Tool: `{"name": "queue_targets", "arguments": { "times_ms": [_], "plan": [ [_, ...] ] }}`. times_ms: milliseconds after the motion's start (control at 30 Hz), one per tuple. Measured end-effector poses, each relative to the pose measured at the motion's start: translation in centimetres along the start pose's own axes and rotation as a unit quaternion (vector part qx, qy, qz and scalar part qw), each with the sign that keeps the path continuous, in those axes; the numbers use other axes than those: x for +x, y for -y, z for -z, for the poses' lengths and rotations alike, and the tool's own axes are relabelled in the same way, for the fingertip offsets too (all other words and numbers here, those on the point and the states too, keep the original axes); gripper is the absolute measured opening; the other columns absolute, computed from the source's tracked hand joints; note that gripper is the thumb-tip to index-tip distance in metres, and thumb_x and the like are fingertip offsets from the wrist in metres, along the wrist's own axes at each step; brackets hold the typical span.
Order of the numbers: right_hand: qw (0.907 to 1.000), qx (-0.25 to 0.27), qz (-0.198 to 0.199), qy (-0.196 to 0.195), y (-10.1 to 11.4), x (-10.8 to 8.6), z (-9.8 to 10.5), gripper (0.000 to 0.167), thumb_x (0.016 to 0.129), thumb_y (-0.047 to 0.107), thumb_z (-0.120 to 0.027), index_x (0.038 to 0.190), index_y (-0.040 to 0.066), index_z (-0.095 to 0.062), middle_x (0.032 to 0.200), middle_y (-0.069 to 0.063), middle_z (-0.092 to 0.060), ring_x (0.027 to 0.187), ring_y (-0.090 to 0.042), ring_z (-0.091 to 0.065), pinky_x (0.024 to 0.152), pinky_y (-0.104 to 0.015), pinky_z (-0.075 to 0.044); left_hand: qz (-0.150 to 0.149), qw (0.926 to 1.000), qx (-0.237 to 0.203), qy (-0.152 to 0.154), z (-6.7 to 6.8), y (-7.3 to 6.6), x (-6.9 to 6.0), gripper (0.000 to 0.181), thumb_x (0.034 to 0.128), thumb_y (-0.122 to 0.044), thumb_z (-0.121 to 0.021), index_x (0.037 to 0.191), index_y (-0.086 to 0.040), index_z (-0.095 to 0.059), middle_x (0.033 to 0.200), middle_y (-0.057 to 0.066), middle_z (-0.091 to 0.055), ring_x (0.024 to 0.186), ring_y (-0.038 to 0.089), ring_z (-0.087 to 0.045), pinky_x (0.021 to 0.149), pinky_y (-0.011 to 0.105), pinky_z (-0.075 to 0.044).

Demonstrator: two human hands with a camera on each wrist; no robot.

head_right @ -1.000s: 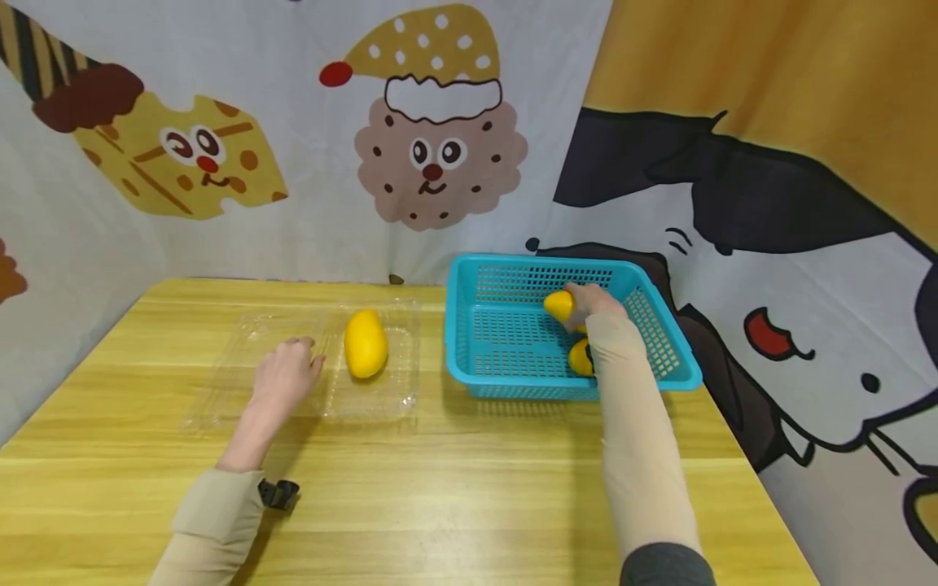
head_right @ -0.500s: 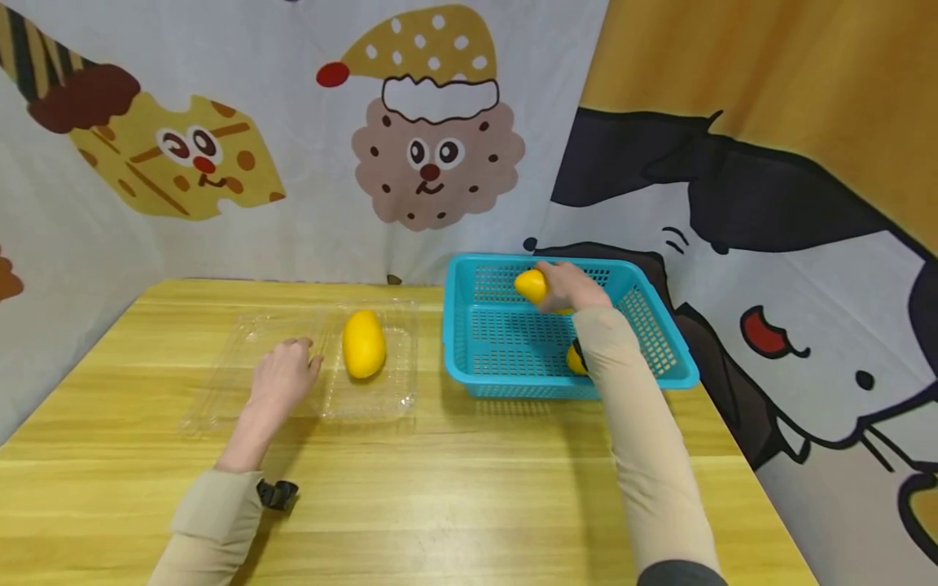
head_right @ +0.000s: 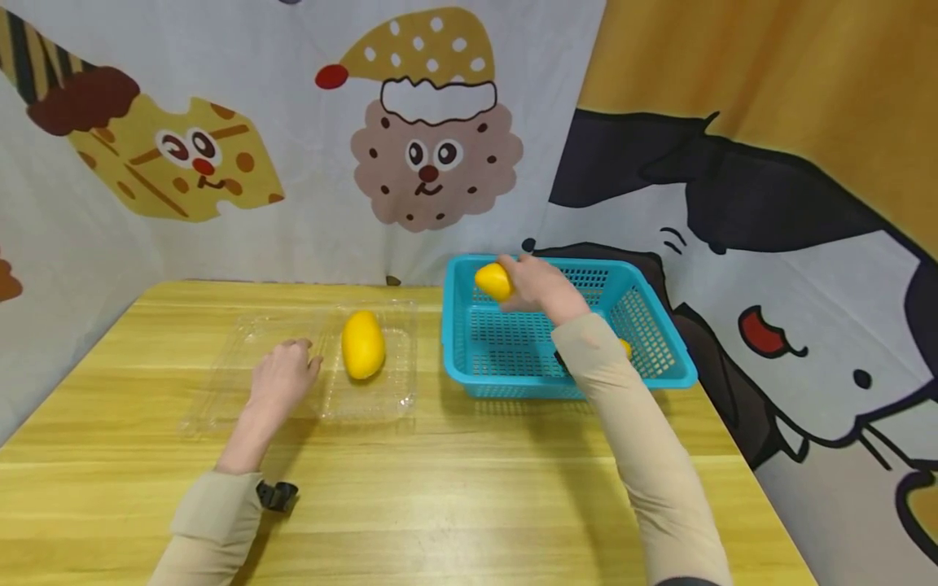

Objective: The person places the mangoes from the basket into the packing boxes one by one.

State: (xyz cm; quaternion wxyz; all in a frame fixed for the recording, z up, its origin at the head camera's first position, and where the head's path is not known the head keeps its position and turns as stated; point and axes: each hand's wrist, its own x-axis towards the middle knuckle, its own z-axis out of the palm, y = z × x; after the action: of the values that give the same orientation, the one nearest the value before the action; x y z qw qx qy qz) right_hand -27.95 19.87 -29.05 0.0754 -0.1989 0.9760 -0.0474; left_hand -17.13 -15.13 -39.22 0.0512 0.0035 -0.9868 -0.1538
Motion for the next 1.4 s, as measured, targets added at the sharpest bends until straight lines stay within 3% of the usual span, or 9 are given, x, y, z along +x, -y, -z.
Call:
{"name": "queue_targets", "arguments": {
  "times_ms": [233,500,733,1000,1200,1400],
  "plan": [
    [0.9998,0.002,0.003,-0.02,3.8,-0.8,0.6,0.066,0.08,0.033,-0.068,0.135,0.015,-0.036,0.108,-0.014,-0.057,0.084,-0.027,-0.055,0.073,-0.04,-0.048,0.003,1.0,-0.006,-0.001,0.0,0.1,-0.1,0.028,0.0917,-0.016,-0.06,0.098,0.011,-0.059,0.085,0.024,-0.063,0.058,0.026,-0.055,0.046,0.03,-0.046],
    [0.9994,0.005,0.004,-0.033,7.7,-1.4,-0.1,0.07,0.082,0.039,-0.065,0.138,0.014,-0.032,0.109,-0.013,-0.057,0.082,-0.026,-0.055,0.07,-0.037,-0.048,0.002,1.0,-0.009,0.0,-0.1,0.3,-0.2,0.027,0.0917,-0.015,-0.06,0.097,0.012,-0.059,0.085,0.025,-0.062,0.057,0.027,-0.055,0.045,0.031,-0.047],
    [0.9985,0.006,-0.019,-0.052,10.8,-1.0,-0.8,0.066,0.082,0.042,-0.063,0.133,0.014,-0.033,0.09,-0.009,-0.055,0.07,-0.025,-0.054,0.056,-0.032,-0.044,0.002,1.0,-0.006,-0.003,-0.1,0.2,-0.2,0.028,0.0916,-0.016,-0.06,0.097,0.012,-0.059,0.085,0.025,-0.062,0.058,0.028,-0.056,0.046,0.031,-0.047],
    [0.9971,0.018,-0.035,-0.065,14.1,-0.7,-2.2,0.064,0.084,0.046,-0.063,0.129,0.013,-0.034,0.079,-0.008,-0.058,0.06,-0.023,-0.058,0.046,-0.03,-0.043,-0.001,0.9999,-0.004,-0.011,-0.2,0.1,-0.1,0.027,0.0912,-0.016,-0.061,0.095,0.011,-0.06,0.085,0.024,-0.063,0.056,0.028,-0.055,0.045,0.032,-0.046],
    [0.996,0.024,-0.065,-0.057,16.5,-0.1,-3.6,0.077,0.085,0.052,-0.061,0.142,0.012,-0.028,0.09,-0.01,-0.063,0.072,-0.025,-0.062,0.051,-0.032,-0.047,0.002,1.0,-0.001,-0.008,-0.2,0.0,0.0,0.028,0.0915,-0.016,-0.061,0.097,0.011,-0.06,0.086,0.024,-0.063,0.058,0.029,-0.057,0.046,0.033,-0.048],
    [0.993,0.046,-0.1,-0.044,18.3,0.9,-5.3,0.087,0.086,0.055,-0.06,0.149,0.011,-0.019,0.117,-0.019,-0.061,0.092,-0.03,-0.064,0.07,-0.038,-0.055,-0.001,1.0,0.001,-0.006,-0.2,0.0,-0.1,0.028,0.0915,-0.016,-0.06,0.097,0.011,-0.059,0.085,0.025,-0.062,0.058,0.028,-0.056,0.046,0.032,-0.047]
  ]
}}
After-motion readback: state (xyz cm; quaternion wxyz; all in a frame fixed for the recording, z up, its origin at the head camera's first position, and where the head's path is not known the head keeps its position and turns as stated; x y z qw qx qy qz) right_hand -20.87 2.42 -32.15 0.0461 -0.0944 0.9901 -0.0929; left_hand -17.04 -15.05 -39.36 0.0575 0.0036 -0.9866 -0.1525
